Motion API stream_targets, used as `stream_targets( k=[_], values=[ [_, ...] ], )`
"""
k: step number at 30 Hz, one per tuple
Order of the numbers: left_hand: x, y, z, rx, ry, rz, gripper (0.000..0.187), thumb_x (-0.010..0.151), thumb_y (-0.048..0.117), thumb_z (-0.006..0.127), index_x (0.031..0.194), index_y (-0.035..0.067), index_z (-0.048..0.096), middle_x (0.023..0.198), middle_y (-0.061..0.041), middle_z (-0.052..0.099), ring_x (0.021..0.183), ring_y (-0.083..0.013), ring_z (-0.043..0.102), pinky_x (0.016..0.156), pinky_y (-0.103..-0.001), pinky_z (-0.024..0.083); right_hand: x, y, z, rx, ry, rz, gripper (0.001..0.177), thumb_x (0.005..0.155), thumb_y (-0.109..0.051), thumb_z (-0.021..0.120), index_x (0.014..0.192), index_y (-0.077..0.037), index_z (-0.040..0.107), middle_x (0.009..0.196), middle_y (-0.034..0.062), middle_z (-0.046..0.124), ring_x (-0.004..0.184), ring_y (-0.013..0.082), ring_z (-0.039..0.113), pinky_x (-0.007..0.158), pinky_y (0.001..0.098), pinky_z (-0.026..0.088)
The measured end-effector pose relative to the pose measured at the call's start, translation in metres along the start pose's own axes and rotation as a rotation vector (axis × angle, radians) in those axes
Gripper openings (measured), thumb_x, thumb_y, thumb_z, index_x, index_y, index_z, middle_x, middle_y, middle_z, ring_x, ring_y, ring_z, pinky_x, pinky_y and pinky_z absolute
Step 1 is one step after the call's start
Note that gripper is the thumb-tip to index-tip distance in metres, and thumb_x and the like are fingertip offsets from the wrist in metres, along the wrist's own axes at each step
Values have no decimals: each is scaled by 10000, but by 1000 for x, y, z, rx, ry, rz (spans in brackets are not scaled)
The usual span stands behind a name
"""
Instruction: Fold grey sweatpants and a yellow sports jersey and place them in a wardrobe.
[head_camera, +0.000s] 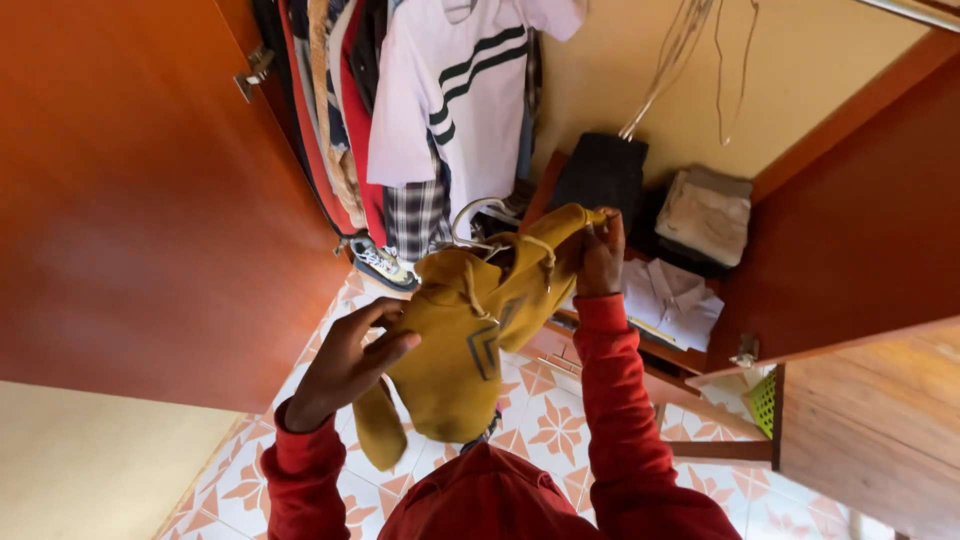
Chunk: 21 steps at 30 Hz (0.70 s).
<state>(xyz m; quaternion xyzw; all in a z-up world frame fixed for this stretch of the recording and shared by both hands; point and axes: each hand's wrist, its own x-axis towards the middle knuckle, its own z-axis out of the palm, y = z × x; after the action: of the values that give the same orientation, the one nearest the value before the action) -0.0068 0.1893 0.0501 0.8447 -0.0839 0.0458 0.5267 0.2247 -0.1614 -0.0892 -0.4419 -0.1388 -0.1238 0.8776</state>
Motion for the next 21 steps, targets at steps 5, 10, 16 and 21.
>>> stream_targets(
  k=[5, 10, 16, 21],
  values=[
    [21, -15, 29, -366, -16, 125, 356, 970, 218, 709, 1224, -19, 631, 959, -11, 627, 896, -71, 549, 799, -233, 473, 58, -15, 41, -76, -50, -37, 298, 1050, 99, 506, 1268, -100, 549, 1103, 32, 638, 966, 131, 637, 837, 262, 538],
    [72, -6, 52, -574, 193, -5, 381, 1056, 266, 687, 1244, -65, 674, 926, -9, 531, 842, -85, 442, 765, -239, 394, 115, -20, 78, -230, -35, -193, 335, 1076, -53, 523, 1411, -57, 507, 1248, 60, 622, 1103, 144, 607, 982, 283, 520],
    [138, 16, 72, -503, 304, 49, 469, 967, 294, 702, 1280, -49, 637, 999, 3, 671, 905, -43, 574, 827, -212, 482, 155, -2, 77, -397, 110, -244, 516, 1061, -231, 625, 1488, -15, 432, 1295, 103, 559, 1129, 172, 533, 982, 321, 469],
    [195, 38, 66, -539, 294, 26, 496, 948, 316, 688, 1304, -27, 649, 963, -1, 678, 824, -63, 553, 751, -224, 464, 183, -16, 102, -356, 71, -190, 534, 1082, -329, 549, 1510, -31, 436, 1416, 92, 552, 1247, 160, 542, 1054, 303, 453]
  ],
)
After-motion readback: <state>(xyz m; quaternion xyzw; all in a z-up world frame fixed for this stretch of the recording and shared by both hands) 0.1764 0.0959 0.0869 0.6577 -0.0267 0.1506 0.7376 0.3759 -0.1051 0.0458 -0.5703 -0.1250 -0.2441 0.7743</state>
